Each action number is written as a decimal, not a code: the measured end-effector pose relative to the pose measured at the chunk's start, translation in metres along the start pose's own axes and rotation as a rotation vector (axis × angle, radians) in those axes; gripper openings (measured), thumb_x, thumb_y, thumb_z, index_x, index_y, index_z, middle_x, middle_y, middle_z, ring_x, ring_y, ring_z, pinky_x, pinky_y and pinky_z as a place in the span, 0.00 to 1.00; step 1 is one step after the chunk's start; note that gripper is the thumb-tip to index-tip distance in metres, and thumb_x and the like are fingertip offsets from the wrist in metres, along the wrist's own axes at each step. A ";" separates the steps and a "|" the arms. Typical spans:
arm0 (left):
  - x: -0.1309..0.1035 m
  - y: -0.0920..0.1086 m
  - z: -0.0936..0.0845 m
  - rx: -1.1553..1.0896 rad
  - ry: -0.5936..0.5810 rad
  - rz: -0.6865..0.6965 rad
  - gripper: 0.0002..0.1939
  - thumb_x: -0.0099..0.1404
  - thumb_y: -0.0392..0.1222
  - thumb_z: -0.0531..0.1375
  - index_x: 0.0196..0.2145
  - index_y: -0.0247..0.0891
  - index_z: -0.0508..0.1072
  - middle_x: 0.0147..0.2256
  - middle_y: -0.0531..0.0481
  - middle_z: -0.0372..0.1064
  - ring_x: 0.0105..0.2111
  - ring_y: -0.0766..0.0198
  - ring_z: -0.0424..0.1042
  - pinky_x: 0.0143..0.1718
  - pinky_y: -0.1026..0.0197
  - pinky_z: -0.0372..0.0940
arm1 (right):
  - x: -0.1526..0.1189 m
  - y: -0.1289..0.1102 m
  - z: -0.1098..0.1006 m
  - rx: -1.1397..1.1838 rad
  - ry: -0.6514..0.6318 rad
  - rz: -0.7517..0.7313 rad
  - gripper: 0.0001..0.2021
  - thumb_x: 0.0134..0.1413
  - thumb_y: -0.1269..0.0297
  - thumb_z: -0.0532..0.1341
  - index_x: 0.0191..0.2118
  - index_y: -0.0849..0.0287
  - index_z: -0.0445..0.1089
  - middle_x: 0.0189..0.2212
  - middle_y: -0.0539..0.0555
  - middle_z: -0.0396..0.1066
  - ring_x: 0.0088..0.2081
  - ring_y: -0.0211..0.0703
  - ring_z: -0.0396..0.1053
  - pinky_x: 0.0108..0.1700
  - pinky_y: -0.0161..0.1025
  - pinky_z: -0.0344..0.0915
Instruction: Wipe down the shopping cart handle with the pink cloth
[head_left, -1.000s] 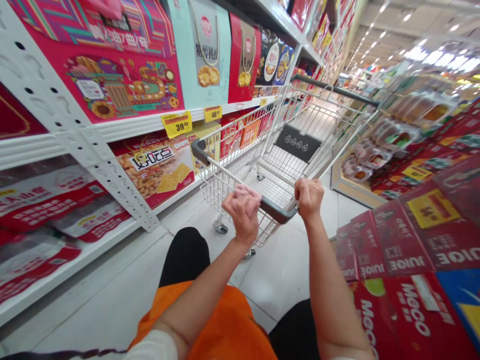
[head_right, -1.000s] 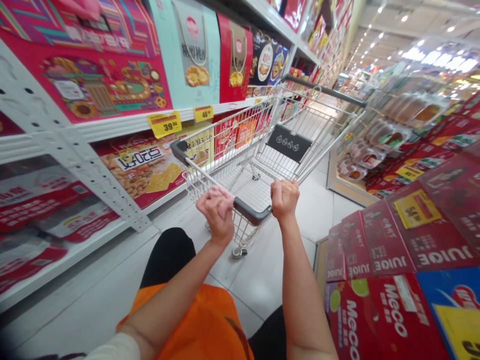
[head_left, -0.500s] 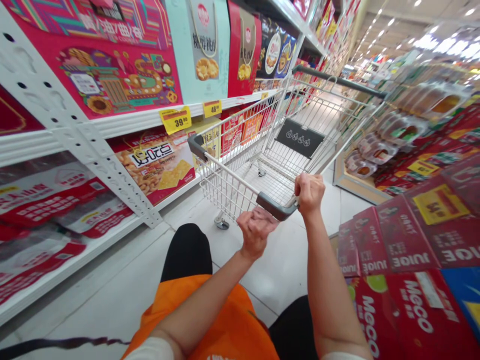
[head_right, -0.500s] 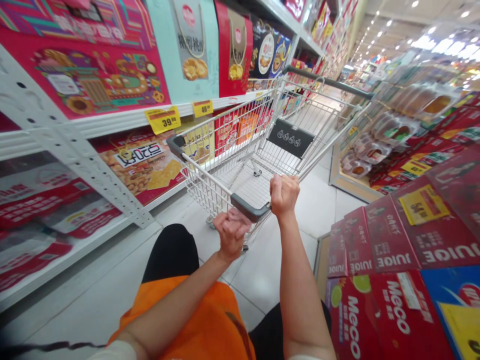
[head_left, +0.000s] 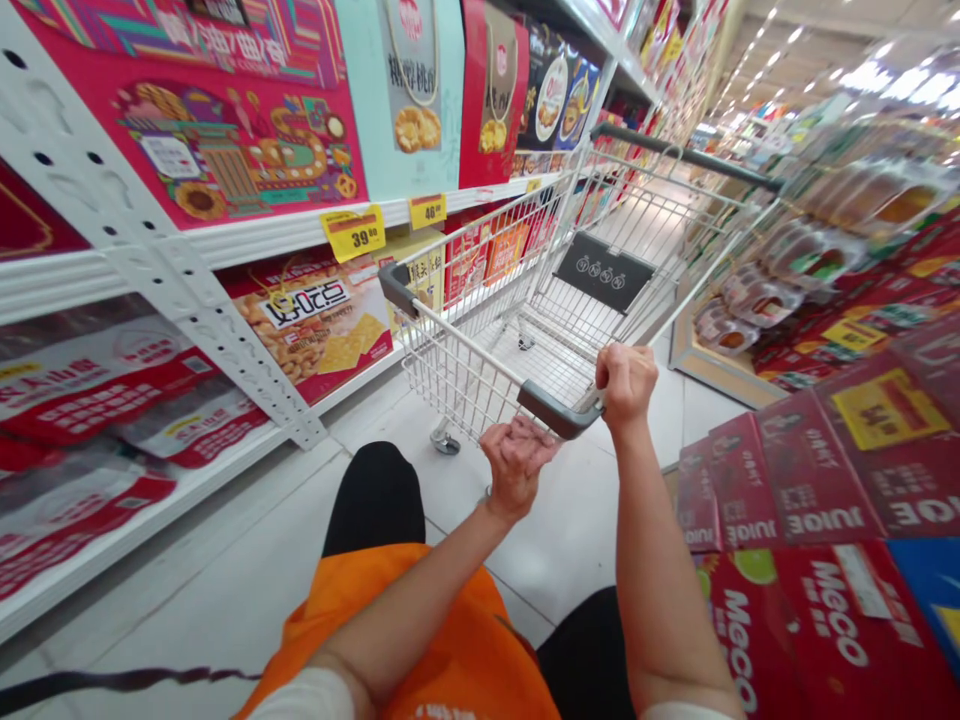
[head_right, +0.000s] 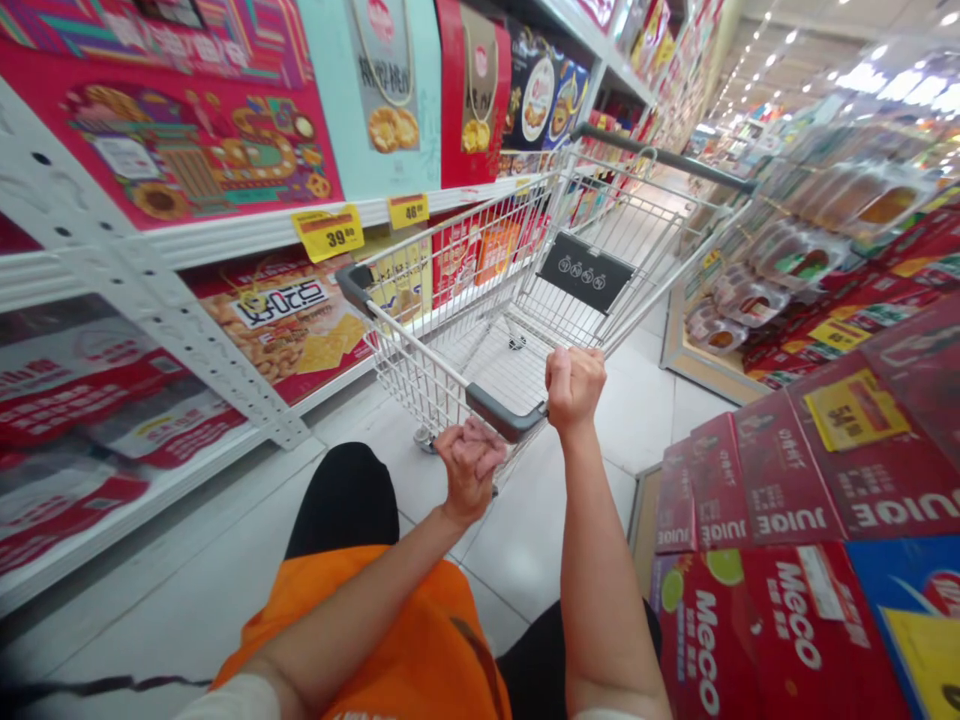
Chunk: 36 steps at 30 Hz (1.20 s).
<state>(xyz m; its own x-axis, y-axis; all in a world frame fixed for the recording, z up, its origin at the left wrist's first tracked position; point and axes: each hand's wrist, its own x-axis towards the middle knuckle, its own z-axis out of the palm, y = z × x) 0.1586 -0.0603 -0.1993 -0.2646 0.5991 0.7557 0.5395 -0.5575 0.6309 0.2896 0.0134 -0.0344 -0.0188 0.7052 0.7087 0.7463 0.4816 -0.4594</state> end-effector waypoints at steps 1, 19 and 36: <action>0.007 -0.008 -0.003 0.017 0.040 -0.009 0.06 0.72 0.46 0.57 0.40 0.42 0.68 0.46 0.46 0.58 0.50 0.57 0.63 0.52 0.49 0.65 | 0.000 0.000 -0.001 -0.009 -0.007 -0.001 0.31 0.70 0.54 0.40 0.14 0.55 0.52 0.14 0.48 0.57 0.22 0.37 0.58 0.43 0.45 0.54; 0.025 -0.010 -0.029 0.045 -0.080 0.369 0.03 0.64 0.38 0.65 0.31 0.43 0.76 0.36 0.50 0.67 0.40 0.61 0.69 0.43 0.56 0.62 | 0.000 -0.008 -0.004 -0.017 -0.011 0.018 0.30 0.70 0.55 0.39 0.14 0.55 0.52 0.14 0.49 0.58 0.22 0.37 0.59 0.44 0.45 0.55; 0.021 -0.011 -0.047 0.216 -0.169 0.310 0.06 0.66 0.46 0.63 0.40 0.45 0.74 0.44 0.46 0.64 0.47 0.56 0.64 0.49 0.53 0.60 | 0.001 0.008 -0.007 -0.006 0.003 -0.008 0.34 0.70 0.48 0.37 0.13 0.55 0.53 0.13 0.49 0.58 0.21 0.36 0.59 0.42 0.45 0.55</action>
<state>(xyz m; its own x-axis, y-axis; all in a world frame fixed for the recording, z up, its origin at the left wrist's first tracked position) 0.1096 -0.0685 -0.1818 0.0619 0.5174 0.8535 0.7335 -0.6035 0.3127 0.3002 0.0145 -0.0337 -0.0225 0.7000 0.7138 0.7499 0.4840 -0.4509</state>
